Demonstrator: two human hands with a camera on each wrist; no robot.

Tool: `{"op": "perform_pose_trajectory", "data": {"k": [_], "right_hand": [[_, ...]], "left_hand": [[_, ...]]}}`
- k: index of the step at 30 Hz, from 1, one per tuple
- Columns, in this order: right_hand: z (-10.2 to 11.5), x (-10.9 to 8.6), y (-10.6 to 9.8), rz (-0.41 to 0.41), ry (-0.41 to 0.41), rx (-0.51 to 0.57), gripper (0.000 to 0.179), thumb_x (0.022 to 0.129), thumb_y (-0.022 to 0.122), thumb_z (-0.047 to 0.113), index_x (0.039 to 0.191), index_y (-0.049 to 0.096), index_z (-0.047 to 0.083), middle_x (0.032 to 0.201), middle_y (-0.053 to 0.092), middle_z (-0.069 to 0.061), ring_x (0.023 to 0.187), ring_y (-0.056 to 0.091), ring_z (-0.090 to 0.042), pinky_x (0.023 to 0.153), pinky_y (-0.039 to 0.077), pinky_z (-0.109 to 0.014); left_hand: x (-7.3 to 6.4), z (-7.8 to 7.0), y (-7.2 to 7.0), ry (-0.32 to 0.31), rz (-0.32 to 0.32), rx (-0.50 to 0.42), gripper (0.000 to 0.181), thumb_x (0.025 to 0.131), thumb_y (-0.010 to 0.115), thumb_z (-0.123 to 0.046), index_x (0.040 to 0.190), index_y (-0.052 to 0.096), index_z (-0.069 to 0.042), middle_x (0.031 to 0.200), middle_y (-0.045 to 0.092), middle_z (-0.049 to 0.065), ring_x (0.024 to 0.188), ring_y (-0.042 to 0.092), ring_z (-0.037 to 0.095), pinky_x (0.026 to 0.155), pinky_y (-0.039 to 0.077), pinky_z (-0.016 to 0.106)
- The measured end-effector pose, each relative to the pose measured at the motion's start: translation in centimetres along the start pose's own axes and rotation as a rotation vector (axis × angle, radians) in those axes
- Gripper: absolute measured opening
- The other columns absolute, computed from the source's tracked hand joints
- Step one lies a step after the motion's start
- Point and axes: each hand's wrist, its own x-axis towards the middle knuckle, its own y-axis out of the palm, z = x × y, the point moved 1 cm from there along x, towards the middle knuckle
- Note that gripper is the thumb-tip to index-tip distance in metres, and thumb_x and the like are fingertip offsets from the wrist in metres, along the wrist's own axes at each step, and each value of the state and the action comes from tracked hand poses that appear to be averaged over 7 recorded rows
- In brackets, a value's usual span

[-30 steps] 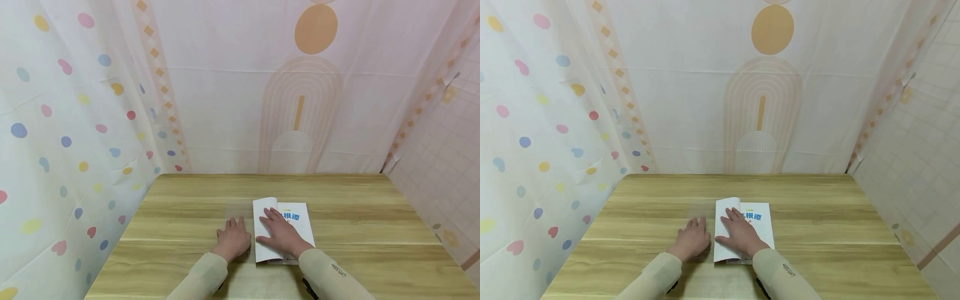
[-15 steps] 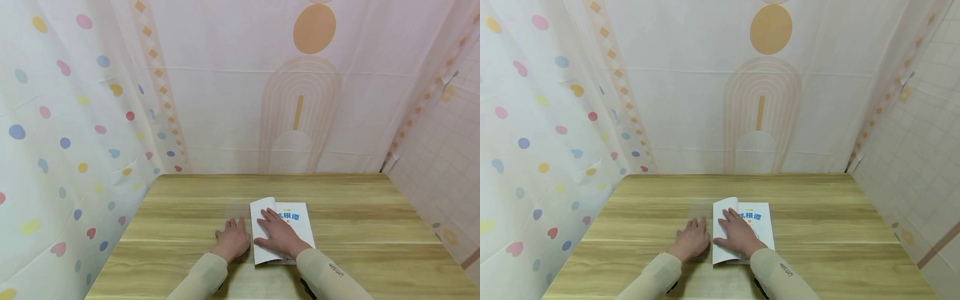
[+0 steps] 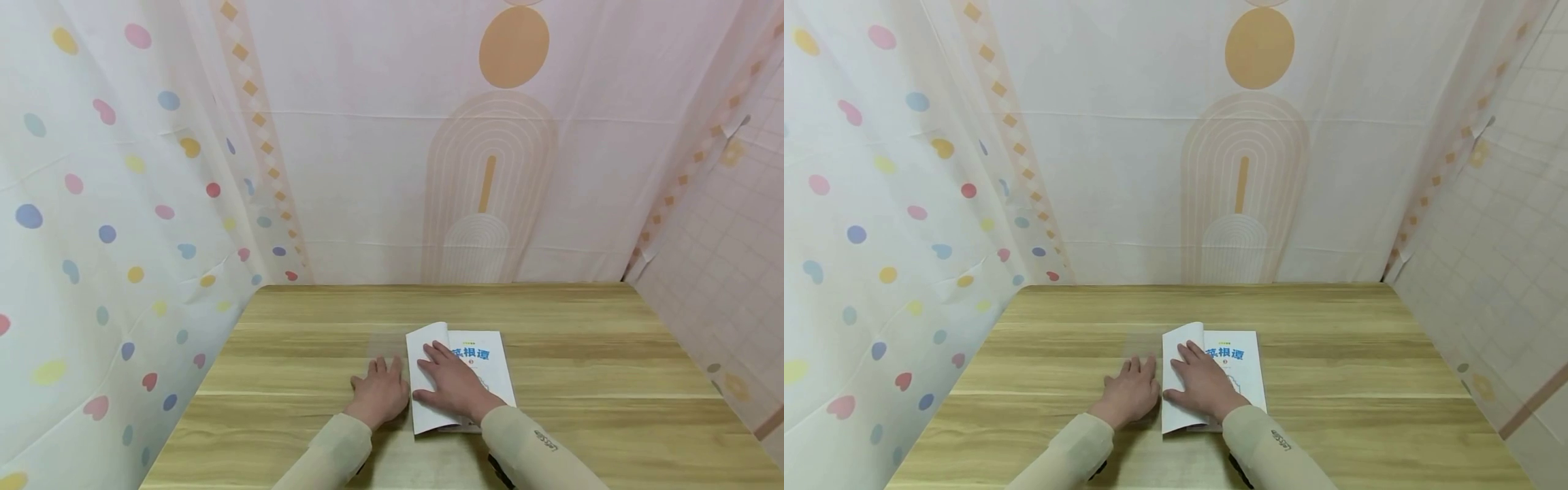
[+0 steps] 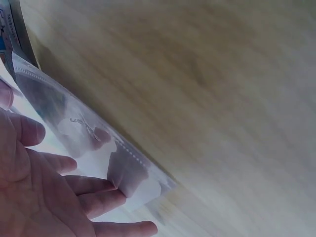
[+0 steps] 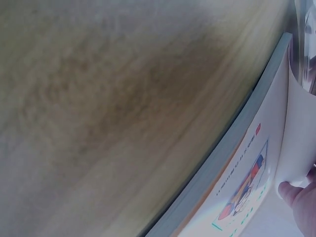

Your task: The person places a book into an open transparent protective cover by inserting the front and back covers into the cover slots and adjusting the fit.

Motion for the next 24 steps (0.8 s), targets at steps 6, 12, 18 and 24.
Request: {"op": "perform_pose_trajectory", "data": {"k": [6,12,18,24], "right_hand": [[0.2,0.3,0.1,-0.004,0.014,-0.048,0.056,0.095,0.061,0.042,0.136,0.060,0.004,0.152,0.042,-0.017,0.144,0.030,-0.034,0.114,0.029,-0.044],[0.8,0.5,-0.1,-0.013,0.006,-0.058,0.045,0.098,0.058,0.030,0.133,0.062,0.003,0.149,0.045,-0.018,0.142,0.033,-0.036,0.113,0.031,-0.044],[1.1,0.8,0.3,-0.008,0.024,-0.065,0.043,0.098,0.056,0.027,0.134,0.061,0.002,0.149,0.045,-0.019,0.142,0.033,-0.036,0.111,0.034,-0.047],[1.4,1.2,0.9,0.009,0.079,-0.088,0.044,0.098,0.055,0.030,0.135,0.061,0.006,0.151,0.044,-0.015,0.144,0.031,-0.032,0.108,0.038,-0.050]], "left_hand": [[-0.1,-0.1,-0.2,0.005,0.002,0.025,0.048,0.102,0.044,-0.030,0.145,0.050,-0.009,0.142,0.046,0.030,0.132,0.043,0.046,0.090,0.034,0.077],[-0.2,-0.1,-0.2,0.007,-0.003,0.028,0.047,0.101,0.044,-0.031,0.143,0.052,-0.010,0.141,0.047,0.030,0.131,0.043,0.046,0.089,0.035,0.077],[-0.1,-0.1,0.1,0.005,0.002,0.045,0.047,0.101,0.045,-0.032,0.144,0.052,-0.013,0.141,0.046,0.030,0.132,0.043,0.045,0.089,0.036,0.076],[-0.2,-0.1,0.1,0.012,0.010,0.061,0.048,0.100,0.046,-0.033,0.143,0.054,-0.014,0.142,0.045,0.030,0.132,0.042,0.046,0.088,0.036,0.075]]}}
